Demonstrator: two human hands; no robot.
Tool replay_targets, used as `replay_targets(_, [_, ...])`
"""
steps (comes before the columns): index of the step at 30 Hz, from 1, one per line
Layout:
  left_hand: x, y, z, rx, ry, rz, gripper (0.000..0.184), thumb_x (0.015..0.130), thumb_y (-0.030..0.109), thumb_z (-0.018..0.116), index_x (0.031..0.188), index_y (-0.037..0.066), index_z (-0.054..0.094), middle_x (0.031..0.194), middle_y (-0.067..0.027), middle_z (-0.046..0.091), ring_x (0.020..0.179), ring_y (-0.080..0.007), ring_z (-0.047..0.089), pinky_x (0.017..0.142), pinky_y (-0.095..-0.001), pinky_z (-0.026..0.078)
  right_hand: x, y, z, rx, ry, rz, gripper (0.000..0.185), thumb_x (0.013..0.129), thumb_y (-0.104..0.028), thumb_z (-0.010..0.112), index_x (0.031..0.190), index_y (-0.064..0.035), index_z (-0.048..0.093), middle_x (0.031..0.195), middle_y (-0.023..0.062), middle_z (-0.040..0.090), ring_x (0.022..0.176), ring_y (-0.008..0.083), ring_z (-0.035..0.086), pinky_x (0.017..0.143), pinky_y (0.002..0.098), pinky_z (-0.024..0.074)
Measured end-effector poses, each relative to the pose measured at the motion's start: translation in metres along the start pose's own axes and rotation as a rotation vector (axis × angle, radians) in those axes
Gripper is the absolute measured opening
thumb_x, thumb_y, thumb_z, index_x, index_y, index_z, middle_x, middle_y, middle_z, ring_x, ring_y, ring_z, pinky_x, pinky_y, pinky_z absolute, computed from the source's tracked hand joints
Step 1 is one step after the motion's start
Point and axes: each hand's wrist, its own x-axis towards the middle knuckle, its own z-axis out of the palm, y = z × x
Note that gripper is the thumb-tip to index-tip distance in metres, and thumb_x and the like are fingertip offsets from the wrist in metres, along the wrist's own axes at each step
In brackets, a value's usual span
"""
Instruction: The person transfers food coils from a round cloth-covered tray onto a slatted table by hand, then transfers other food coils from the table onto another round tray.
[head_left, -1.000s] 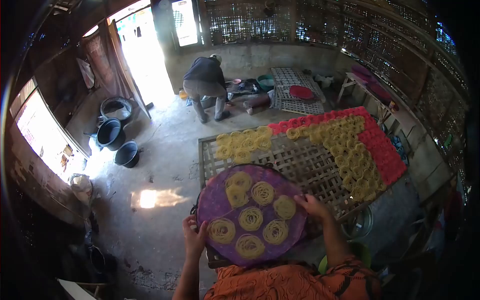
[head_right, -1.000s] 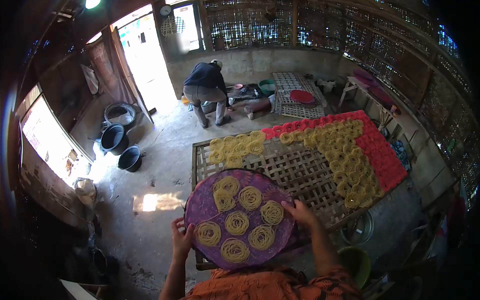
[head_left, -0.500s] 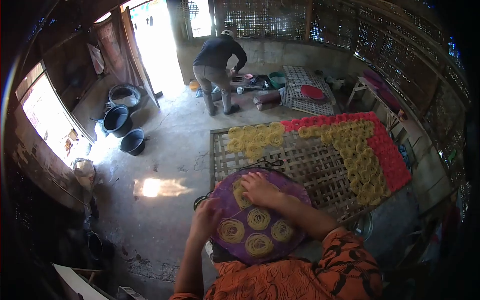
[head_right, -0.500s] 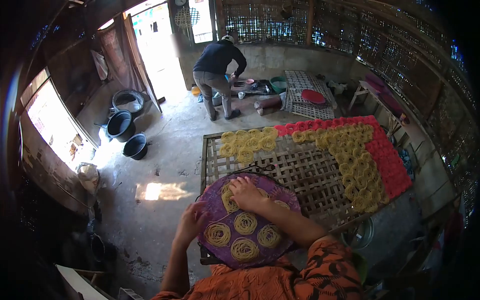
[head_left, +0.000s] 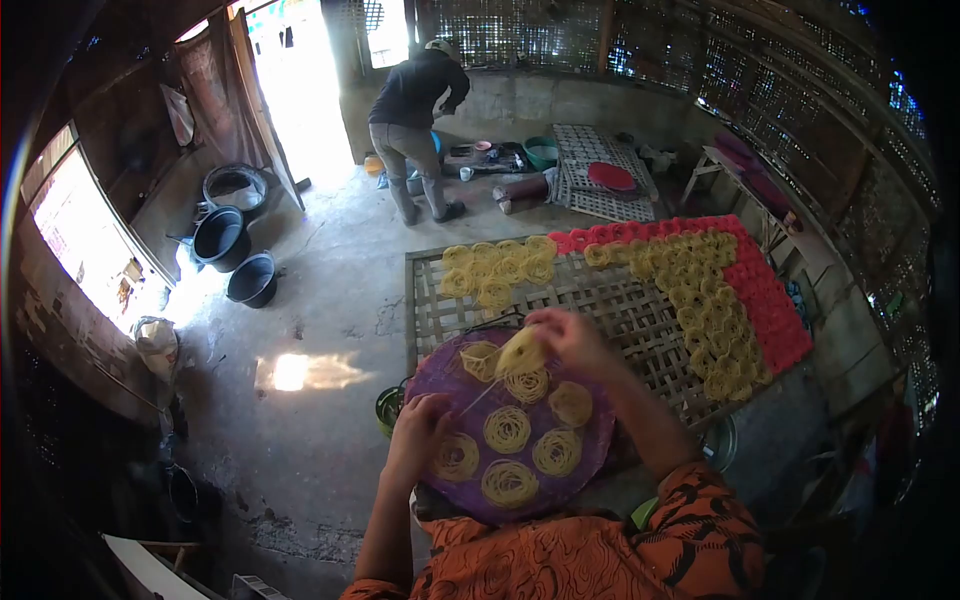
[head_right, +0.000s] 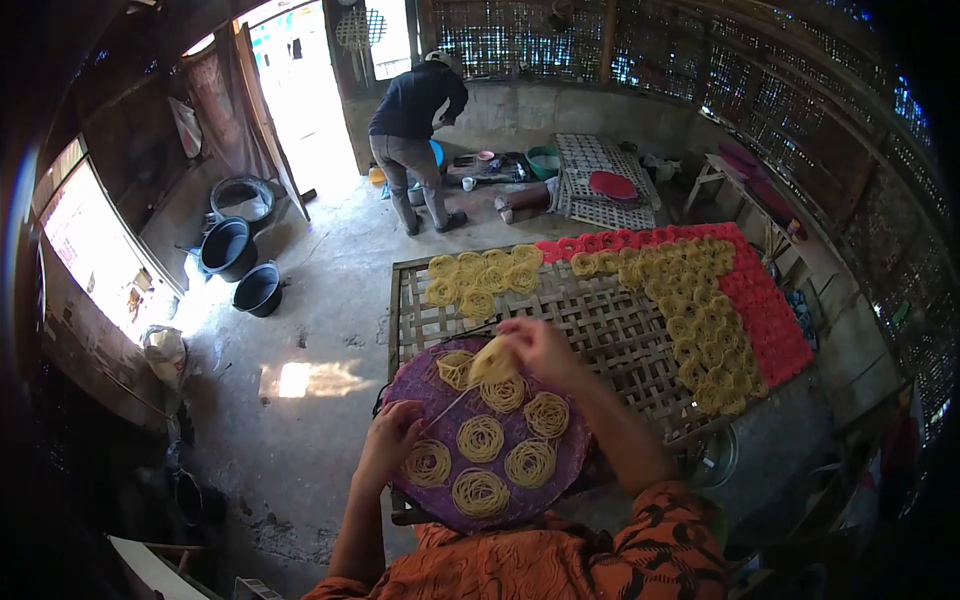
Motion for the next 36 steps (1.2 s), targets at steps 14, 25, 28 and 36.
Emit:
replay_targets(14, [0.005,0.027,-0.007,0.035,-0.029,-0.039,0.030,0.086,0.013,0.064,0.115,0.004,0.062,0.106,-0.0146,0.062,0.088,-0.0251,0.064,0.077,-0.0346,0.052,0.145,0.127,-0.023,0.355,0.193,0.112,0.019,0.095,-0.012,0.057,0.109,-0.0032,0.066,0.093,0.0036,0.067,0.076,0.0095,0.062,0.064,0.0271,0.0524])
replay_targets(25, [0.101,0.011,0.044,0.402,-0.003,0.245,0.029,0.083,0.027,0.065,0.105,0.008,0.065,0.105,-0.0130,0.063,0.105,-0.0316,0.058,0.090,-0.0437,0.045,0.160,0.126,-0.035,0.297,0.492,0.075,0.019,0.094,-0.012,0.057,0.108,-0.0029,0.067,0.095,0.0050,0.068,0.080,0.0126,0.063,0.072,0.0281,0.0498])
replay_targets(28, [0.102,0.015,0.039,0.457,-0.146,0.383,0.020,0.084,0.025,0.061,0.091,0.007,0.067,0.093,-0.0101,0.067,0.095,-0.0291,0.062,0.084,-0.0413,0.049,0.164,0.132,-0.057,0.386,0.574,0.015,0.019,0.093,-0.013,0.058,0.106,-0.0020,0.066,0.095,0.0051,0.067,0.080,0.0126,0.062,0.072,0.0283,0.0499])
replay_targets(36, [0.132,-0.006,0.023,-0.362,0.005,0.034,0.013,0.091,0.012,0.059,0.091,-0.001,0.061,0.080,-0.0092,0.069,0.071,-0.0166,0.066,0.061,-0.0298,0.051,0.156,0.154,-0.014,0.540,0.366,0.309,0.019,0.093,-0.017,0.058,0.105,-0.0055,0.067,0.090,0.0035,0.064,0.077,0.0181,0.064,0.059,0.0327,0.0556])
